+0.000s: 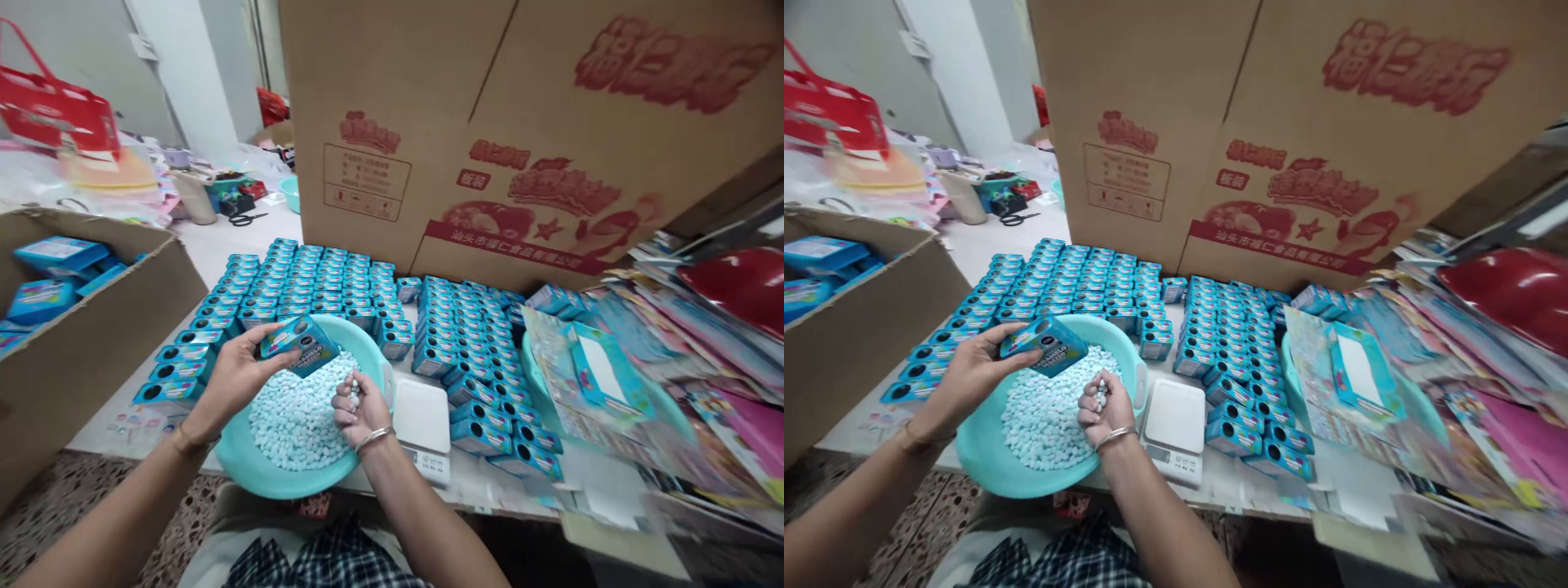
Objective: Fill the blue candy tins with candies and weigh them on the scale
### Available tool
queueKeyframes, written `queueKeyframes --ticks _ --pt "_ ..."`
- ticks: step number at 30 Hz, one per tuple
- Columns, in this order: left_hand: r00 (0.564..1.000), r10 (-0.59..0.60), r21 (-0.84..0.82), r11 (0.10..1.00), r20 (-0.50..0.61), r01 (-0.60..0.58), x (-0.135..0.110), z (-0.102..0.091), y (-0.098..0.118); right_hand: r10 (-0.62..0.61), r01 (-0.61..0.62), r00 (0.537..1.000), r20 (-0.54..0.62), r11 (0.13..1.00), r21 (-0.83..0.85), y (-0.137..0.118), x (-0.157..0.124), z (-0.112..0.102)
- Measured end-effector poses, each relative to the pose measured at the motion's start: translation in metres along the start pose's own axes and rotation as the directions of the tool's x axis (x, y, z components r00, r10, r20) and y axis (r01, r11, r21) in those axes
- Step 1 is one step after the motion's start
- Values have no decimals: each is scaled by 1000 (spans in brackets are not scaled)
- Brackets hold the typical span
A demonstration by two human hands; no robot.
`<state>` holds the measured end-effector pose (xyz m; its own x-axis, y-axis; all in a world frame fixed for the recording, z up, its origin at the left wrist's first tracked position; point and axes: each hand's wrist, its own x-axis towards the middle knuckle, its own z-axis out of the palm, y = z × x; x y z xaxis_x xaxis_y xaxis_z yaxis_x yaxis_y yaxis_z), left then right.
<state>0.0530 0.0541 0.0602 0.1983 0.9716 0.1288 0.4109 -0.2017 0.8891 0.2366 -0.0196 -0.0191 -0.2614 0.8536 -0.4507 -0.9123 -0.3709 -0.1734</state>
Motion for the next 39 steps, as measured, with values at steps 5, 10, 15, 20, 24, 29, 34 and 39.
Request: queueKeyframes --ticks 5,10,15,20,24,29,34,39 --pt "960 197 18 979 199 -204 16 65 45 -372 349 919 129 922 170 -65 -82 -29" --pt "788 400 141 846 468 -514 0 163 63 -652 622 755 72 747 236 -114 -152 -78" --pt "679 324 288 726 659 -625 -18 224 44 -723 700 690 -36 653 288 -124 -176 -106" --pt "686 314 205 800 657 -563 -16 205 42 -701 706 697 -153 632 319 -132 -179 -98" --pt "813 311 157 887 492 -434 -7 155 46 -682 704 706 -192 644 298 -139 -166 -90" --pt "921 202 212 936 333 -282 -9 106 30 -719 735 678 -151 661 149 -143 -145 -80" --pt "947 104 187 968 303 -166 -19 93 15 -779 784 604 -169 618 -51 -145 -130 -63" --pt "912 133 124 973 388 -195 -18 103 13 -818 802 550 -170 574 -166 -143 -116 -53"
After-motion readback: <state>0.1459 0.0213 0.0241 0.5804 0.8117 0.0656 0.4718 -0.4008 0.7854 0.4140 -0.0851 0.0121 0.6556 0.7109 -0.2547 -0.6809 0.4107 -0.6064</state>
